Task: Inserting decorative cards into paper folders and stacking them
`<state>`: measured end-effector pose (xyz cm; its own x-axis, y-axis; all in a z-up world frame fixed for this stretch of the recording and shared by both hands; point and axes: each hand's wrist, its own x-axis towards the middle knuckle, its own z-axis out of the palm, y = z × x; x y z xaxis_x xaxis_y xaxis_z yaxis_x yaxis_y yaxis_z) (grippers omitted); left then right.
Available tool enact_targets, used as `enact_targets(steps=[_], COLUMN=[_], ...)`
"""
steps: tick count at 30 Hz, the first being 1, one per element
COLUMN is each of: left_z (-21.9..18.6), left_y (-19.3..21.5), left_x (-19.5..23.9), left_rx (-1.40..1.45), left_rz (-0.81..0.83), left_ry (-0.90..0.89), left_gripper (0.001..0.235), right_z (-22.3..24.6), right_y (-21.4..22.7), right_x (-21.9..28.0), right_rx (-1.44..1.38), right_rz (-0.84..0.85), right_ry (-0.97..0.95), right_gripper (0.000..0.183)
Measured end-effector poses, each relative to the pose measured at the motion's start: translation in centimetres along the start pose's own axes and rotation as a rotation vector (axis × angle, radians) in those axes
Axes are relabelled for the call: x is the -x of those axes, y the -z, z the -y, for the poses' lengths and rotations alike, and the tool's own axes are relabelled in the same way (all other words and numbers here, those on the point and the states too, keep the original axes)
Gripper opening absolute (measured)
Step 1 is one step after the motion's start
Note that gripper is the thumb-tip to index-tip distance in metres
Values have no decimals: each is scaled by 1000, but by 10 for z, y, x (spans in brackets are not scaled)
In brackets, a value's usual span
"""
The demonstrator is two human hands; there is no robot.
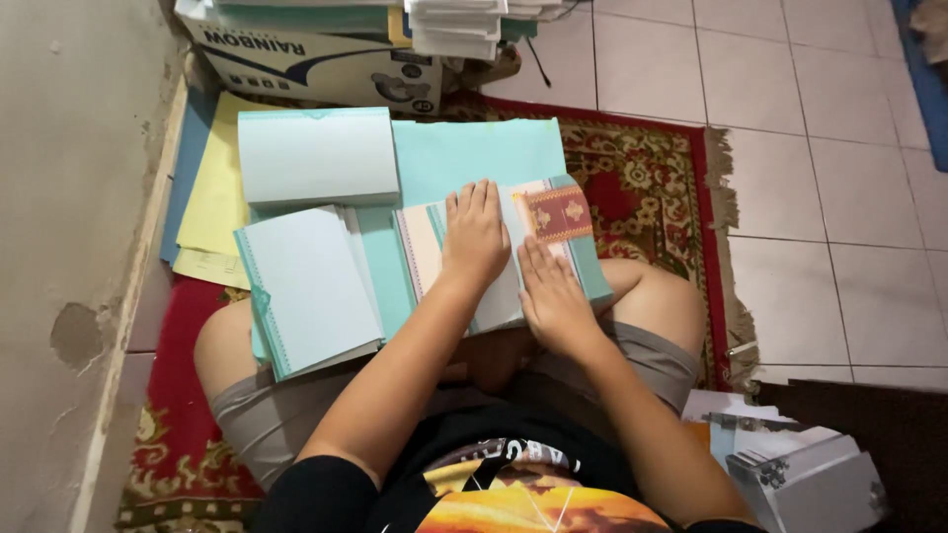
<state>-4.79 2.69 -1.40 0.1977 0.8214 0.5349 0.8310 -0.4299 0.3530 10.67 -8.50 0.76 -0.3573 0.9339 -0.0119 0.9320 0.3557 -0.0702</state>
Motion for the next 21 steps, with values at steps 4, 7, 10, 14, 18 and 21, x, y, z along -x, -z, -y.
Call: enact_targets(steps=[4, 7, 10, 14, 18, 21], left_z=[1, 1, 3, 1, 0, 2], left_y=[-2, -3, -4, -4, 3, -3], left_x=[3, 6, 3, 3, 2, 4], left_rx=[-12, 11, 55, 48, 24, 38], left_rz=[-12, -27, -44, -47, -41, -38], left_ry=[-6, 8, 20, 21, 4, 24], left_gripper=[55, 50, 49, 47, 49, 48], right_z=[-16, -25, -28, -23, -15, -3], right_y=[-13, -22, -20, -19, -23, -15], right_x=[-44, -79, -94, -78, -37, -1], right_rx=[-10, 87, 82, 98, 111, 78], right_rz=[-33, -100, -202, -206, -206, -134], right_ry=[16, 86, 149, 150, 144, 93], right_gripper=[68, 70, 66, 69, 73, 71])
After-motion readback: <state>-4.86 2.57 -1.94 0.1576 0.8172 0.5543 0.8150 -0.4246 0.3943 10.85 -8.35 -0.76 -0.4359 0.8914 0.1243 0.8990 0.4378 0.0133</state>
